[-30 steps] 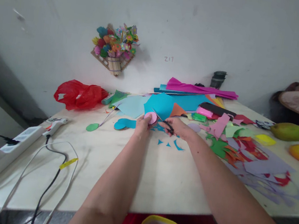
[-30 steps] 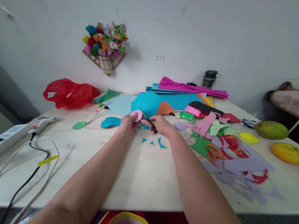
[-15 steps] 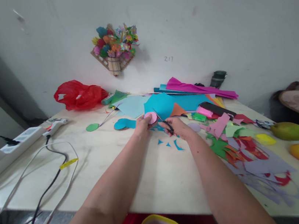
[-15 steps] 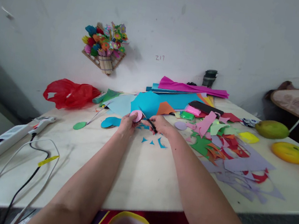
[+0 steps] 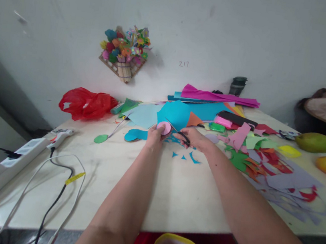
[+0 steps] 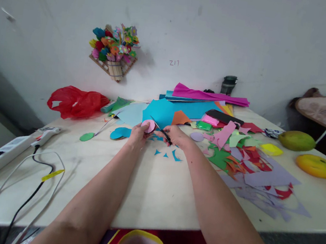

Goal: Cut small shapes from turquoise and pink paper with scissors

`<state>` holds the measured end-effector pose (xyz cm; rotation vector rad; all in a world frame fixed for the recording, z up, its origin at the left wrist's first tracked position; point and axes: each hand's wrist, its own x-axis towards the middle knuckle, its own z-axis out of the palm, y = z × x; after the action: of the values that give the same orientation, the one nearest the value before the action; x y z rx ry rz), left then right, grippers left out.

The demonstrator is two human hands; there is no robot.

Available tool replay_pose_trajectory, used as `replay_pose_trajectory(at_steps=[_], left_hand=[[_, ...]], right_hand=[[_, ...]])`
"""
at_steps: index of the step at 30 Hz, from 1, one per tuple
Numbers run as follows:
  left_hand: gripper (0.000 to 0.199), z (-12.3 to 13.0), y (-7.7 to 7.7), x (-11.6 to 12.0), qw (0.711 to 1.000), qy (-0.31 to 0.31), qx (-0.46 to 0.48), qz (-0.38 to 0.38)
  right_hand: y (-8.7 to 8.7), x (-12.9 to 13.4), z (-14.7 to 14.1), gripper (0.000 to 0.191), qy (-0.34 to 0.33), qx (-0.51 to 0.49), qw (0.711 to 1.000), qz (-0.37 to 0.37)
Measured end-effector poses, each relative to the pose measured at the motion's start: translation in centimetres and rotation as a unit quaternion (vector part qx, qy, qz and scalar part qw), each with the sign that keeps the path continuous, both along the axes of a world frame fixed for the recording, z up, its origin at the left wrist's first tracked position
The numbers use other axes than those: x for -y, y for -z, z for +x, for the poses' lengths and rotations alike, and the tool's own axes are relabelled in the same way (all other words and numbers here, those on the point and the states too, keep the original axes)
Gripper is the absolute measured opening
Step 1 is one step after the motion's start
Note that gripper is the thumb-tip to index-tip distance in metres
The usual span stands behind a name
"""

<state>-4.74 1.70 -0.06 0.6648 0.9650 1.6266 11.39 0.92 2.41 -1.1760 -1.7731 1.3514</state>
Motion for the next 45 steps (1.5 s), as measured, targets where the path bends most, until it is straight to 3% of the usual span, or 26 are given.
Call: replay_pose_trajectory(at_steps=[9,33,45], left_hand=[[0.013,0.1,-0.6,0.4,0.999,0.032,-0.010,0.002],[0.024,-1.1,0.4,-0.4,0.995,0.096,-0.030,0.017],[0.025,-1.4,0.3,-0.2,0.992,0.110,-0.059,0.017]], right_hand=[[0.1,-0.1,0.5,0.033,-0.010,0.000,1.000,0.006],[-0.9,0.5,0.5,0.032,0.013,0.012,1.000,-0.019],[-0.3,-0.3,1.3,0.035,-0.001,0.015,1.000,-0.005]])
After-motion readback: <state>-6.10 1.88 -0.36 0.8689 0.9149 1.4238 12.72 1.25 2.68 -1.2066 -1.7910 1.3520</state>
